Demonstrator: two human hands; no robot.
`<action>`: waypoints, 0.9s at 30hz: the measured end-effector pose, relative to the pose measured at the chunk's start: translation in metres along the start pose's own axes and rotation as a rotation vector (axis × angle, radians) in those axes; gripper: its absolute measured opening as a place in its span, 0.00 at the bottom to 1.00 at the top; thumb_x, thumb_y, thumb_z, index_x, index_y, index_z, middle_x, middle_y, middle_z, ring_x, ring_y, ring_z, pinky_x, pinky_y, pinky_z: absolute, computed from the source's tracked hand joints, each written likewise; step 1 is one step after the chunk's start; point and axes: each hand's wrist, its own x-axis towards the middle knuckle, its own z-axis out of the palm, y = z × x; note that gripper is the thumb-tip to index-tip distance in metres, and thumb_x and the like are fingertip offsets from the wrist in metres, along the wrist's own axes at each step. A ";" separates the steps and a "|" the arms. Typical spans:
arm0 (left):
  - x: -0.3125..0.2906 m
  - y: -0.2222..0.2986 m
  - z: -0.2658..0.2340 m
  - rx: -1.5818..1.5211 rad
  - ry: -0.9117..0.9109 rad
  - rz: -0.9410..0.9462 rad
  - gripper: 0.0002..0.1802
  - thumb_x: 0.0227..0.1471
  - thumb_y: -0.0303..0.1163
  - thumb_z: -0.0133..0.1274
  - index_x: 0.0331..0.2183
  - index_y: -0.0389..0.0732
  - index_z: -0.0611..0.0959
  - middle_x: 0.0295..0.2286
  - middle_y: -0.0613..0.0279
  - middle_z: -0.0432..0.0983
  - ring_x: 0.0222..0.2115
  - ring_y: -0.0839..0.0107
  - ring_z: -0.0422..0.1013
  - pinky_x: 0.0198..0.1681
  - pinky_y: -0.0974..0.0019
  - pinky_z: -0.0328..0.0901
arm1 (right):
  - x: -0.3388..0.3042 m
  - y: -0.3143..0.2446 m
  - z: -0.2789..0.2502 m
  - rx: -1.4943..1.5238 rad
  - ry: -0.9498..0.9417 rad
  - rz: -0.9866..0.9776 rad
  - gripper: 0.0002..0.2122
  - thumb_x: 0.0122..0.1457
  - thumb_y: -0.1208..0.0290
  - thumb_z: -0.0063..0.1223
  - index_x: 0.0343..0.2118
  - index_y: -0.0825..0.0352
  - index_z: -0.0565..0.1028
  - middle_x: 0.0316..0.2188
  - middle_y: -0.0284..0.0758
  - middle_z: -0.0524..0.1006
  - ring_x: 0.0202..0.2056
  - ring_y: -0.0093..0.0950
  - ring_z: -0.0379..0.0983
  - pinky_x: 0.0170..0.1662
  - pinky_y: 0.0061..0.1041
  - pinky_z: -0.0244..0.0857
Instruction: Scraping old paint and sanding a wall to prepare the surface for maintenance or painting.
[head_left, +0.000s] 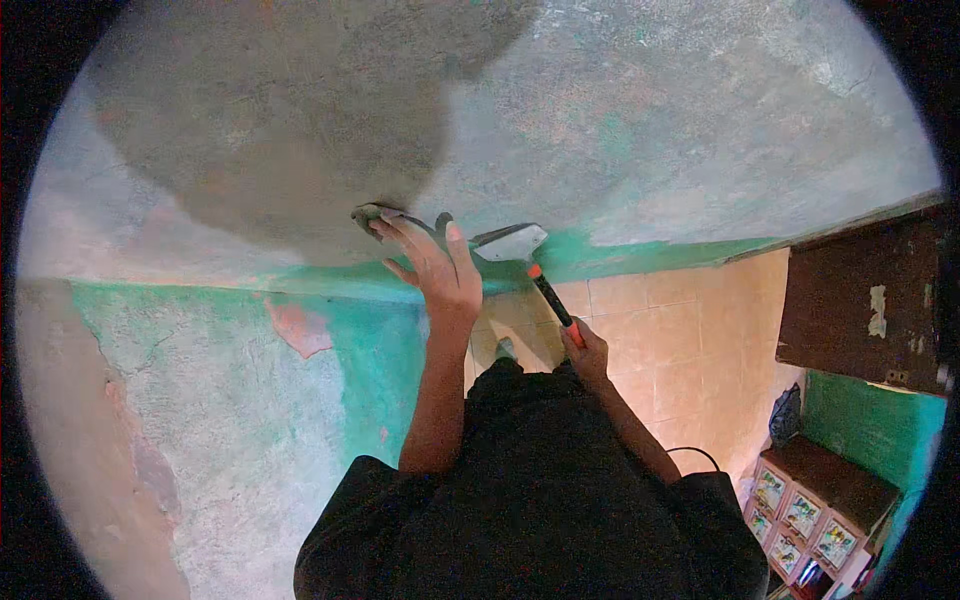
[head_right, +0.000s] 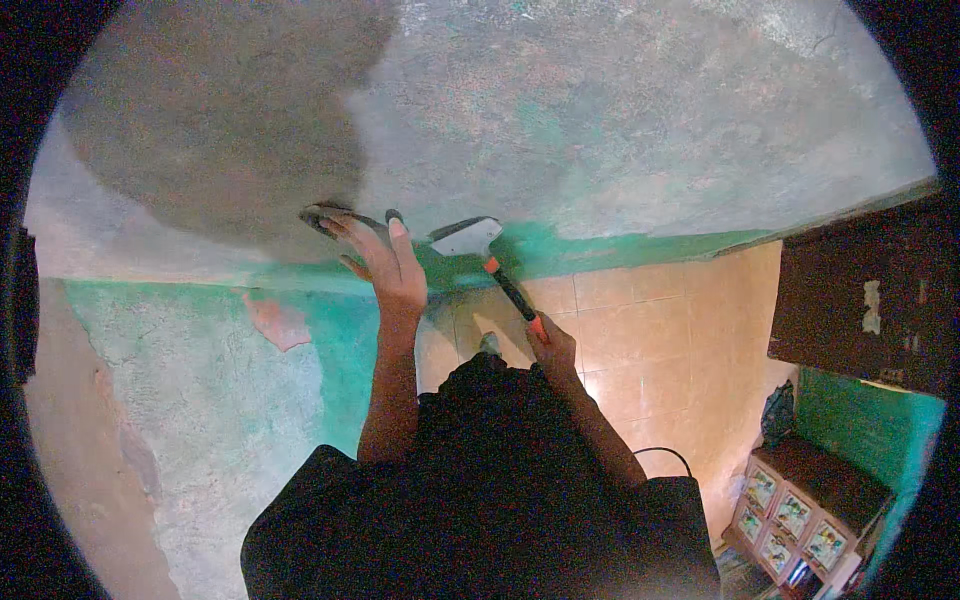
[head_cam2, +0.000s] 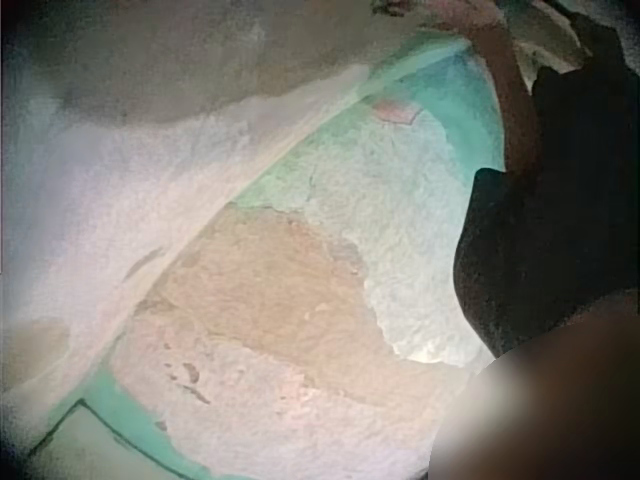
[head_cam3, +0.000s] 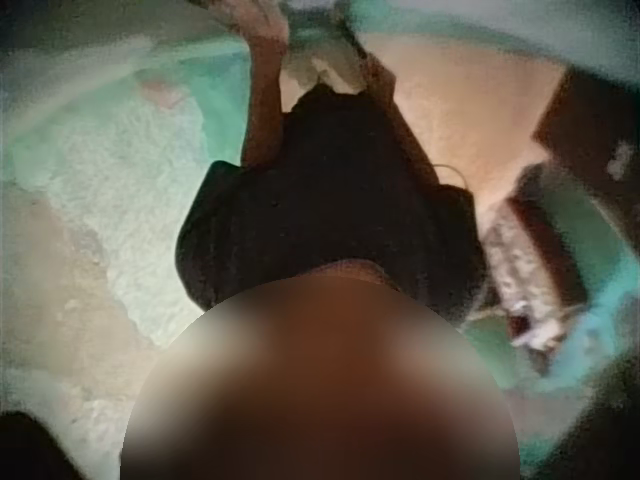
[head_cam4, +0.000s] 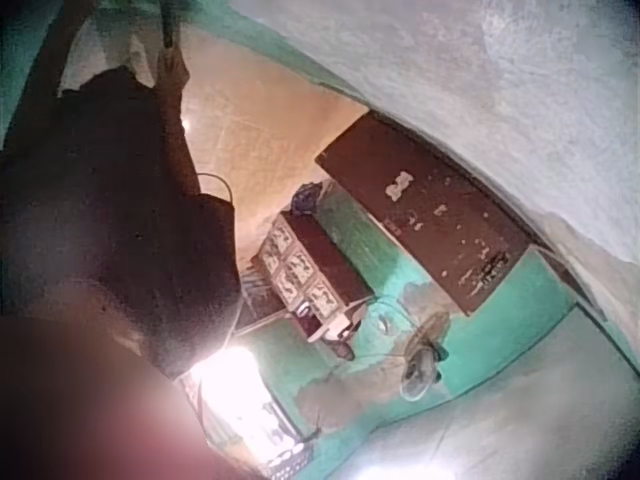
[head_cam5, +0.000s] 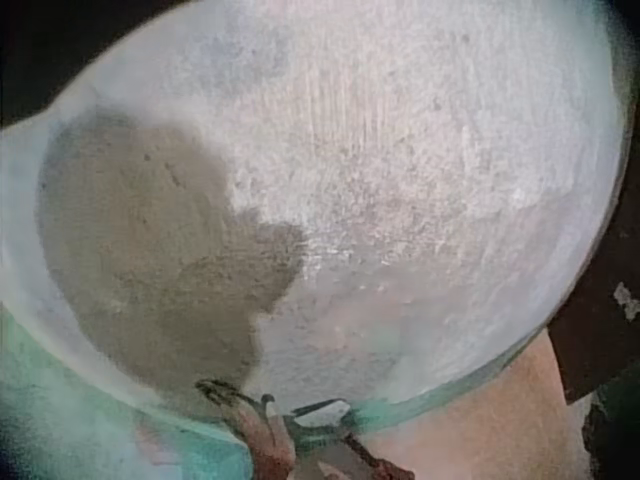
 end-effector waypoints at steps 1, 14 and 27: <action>0.000 0.002 0.000 0.001 -0.002 0.004 0.43 0.62 0.48 0.36 0.62 0.29 0.37 0.63 0.35 0.25 0.64 0.44 0.24 0.59 0.33 0.19 | -0.001 0.003 0.000 -0.020 0.006 0.019 0.20 0.54 0.66 0.59 0.50 0.66 0.72 0.30 0.47 0.79 0.32 0.40 0.79 0.34 0.33 0.72; 0.000 -0.008 0.000 0.035 -0.012 0.027 0.42 0.61 0.45 0.37 0.62 0.29 0.38 0.62 0.34 0.25 0.64 0.43 0.25 0.58 0.32 0.19 | -0.008 -0.010 -0.003 0.049 -0.040 0.097 0.17 0.56 0.66 0.57 0.49 0.62 0.72 0.28 0.44 0.78 0.31 0.37 0.78 0.33 0.31 0.70; -0.001 -0.010 0.003 0.042 -0.009 0.018 0.43 0.61 0.46 0.37 0.62 0.29 0.38 0.62 0.35 0.25 0.64 0.43 0.24 0.58 0.32 0.20 | -0.005 -0.007 -0.002 0.059 -0.049 0.040 0.17 0.57 0.65 0.56 0.48 0.64 0.73 0.25 0.45 0.76 0.27 0.39 0.75 0.30 0.33 0.67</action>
